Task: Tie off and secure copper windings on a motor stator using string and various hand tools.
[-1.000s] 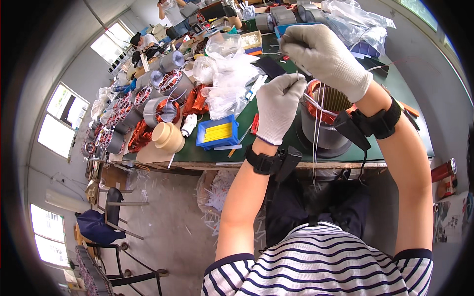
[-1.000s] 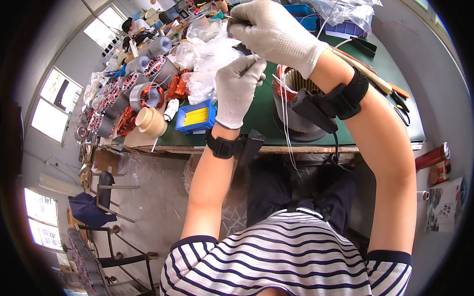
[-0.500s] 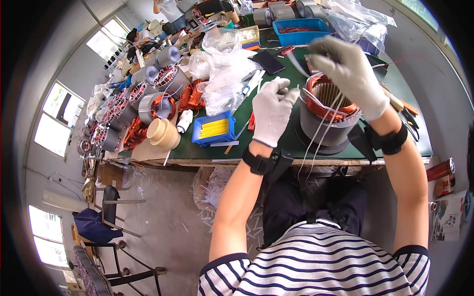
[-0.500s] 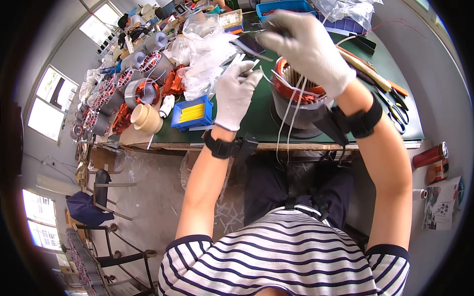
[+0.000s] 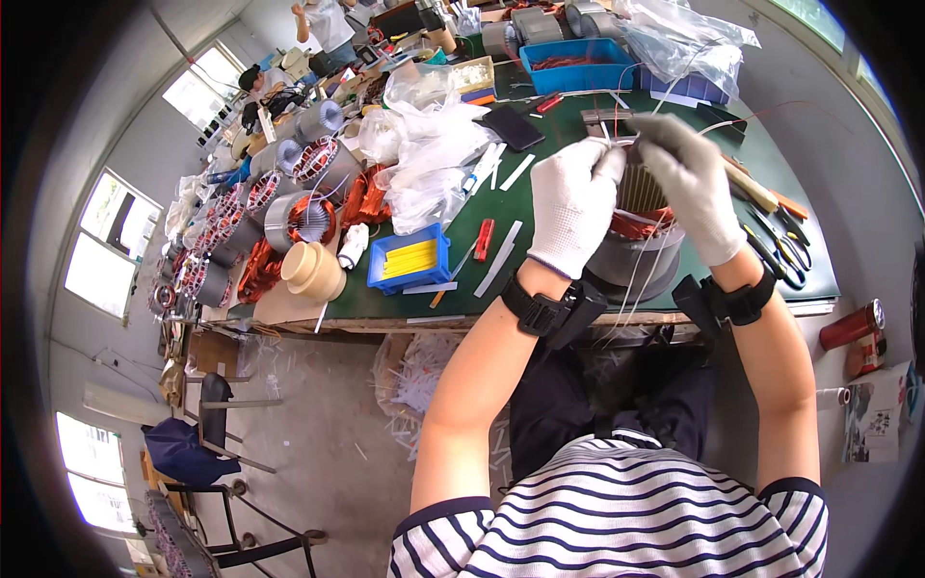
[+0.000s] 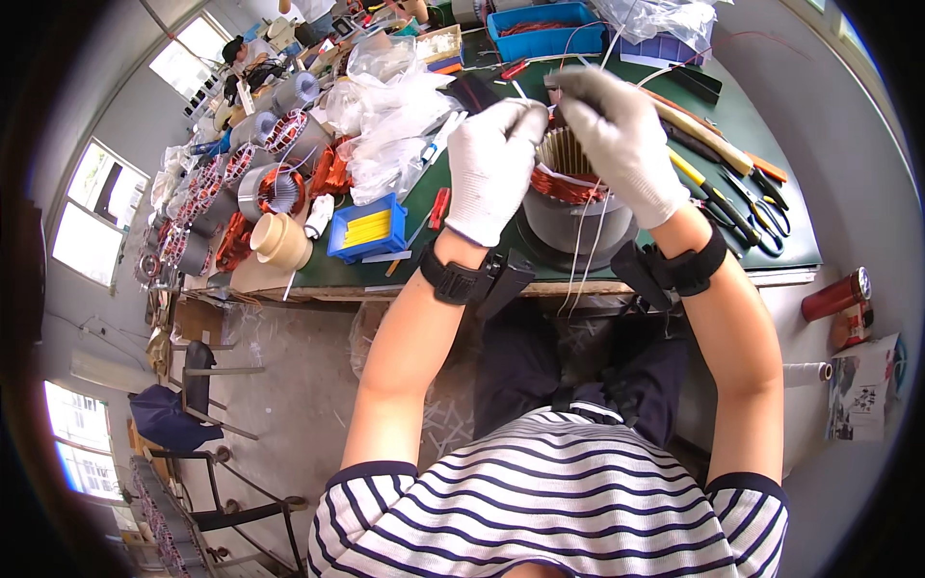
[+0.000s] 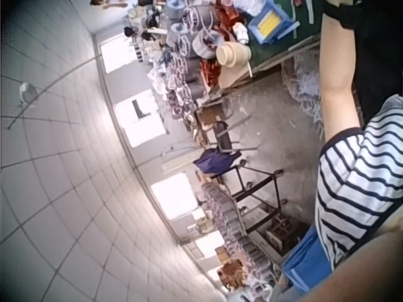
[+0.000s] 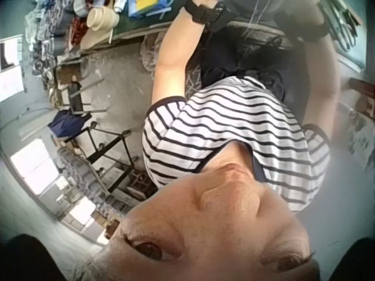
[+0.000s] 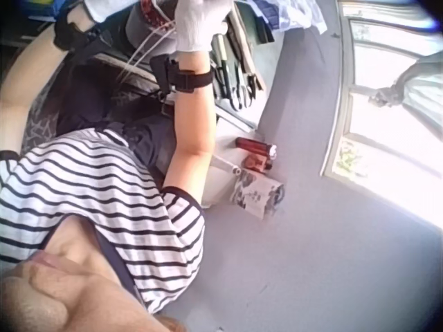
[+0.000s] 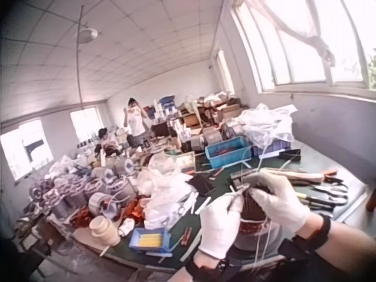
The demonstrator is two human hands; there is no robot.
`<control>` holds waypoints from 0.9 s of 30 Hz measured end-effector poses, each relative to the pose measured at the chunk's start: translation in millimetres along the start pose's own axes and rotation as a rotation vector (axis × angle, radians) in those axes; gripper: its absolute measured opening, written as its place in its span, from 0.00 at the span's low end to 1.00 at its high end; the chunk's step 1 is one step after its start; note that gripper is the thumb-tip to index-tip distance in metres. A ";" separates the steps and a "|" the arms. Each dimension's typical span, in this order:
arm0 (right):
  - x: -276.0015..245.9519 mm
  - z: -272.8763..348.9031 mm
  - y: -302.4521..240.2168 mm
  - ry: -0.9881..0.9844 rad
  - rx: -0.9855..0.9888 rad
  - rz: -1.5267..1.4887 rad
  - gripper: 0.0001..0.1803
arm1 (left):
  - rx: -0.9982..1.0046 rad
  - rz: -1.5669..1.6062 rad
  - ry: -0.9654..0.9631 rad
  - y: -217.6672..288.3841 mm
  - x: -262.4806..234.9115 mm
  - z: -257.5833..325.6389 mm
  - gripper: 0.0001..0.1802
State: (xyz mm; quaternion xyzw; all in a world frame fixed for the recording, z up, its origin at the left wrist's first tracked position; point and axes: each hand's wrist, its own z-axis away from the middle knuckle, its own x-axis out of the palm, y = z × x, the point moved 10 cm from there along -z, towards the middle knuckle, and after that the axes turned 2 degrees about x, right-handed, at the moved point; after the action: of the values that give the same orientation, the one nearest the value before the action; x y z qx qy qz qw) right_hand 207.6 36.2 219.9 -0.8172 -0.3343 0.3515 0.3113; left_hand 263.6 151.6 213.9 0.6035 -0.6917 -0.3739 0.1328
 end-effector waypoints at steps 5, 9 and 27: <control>-14.0 -23.0 -47.6 -0.055 -0.197 0.208 0.16 | 0.102 -0.111 -0.149 15.9 24.5 -3.2 0.09; -16.1 -33.7 -44.0 -0.077 -0.066 0.203 0.11 | 0.094 -0.114 -0.189 21.4 18.3 -21.2 0.08; -22.4 82.4 26.1 -0.083 0.054 0.229 0.07 | 0.136 -0.257 -0.165 34.1 11.9 44.2 0.15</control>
State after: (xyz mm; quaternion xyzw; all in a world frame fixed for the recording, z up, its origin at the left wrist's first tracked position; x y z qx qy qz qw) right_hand 139.8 26.4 162.6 -0.8261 -0.2417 0.4270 0.2773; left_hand 207.7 155.9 203.5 0.6617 -0.6412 -0.3883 -0.0147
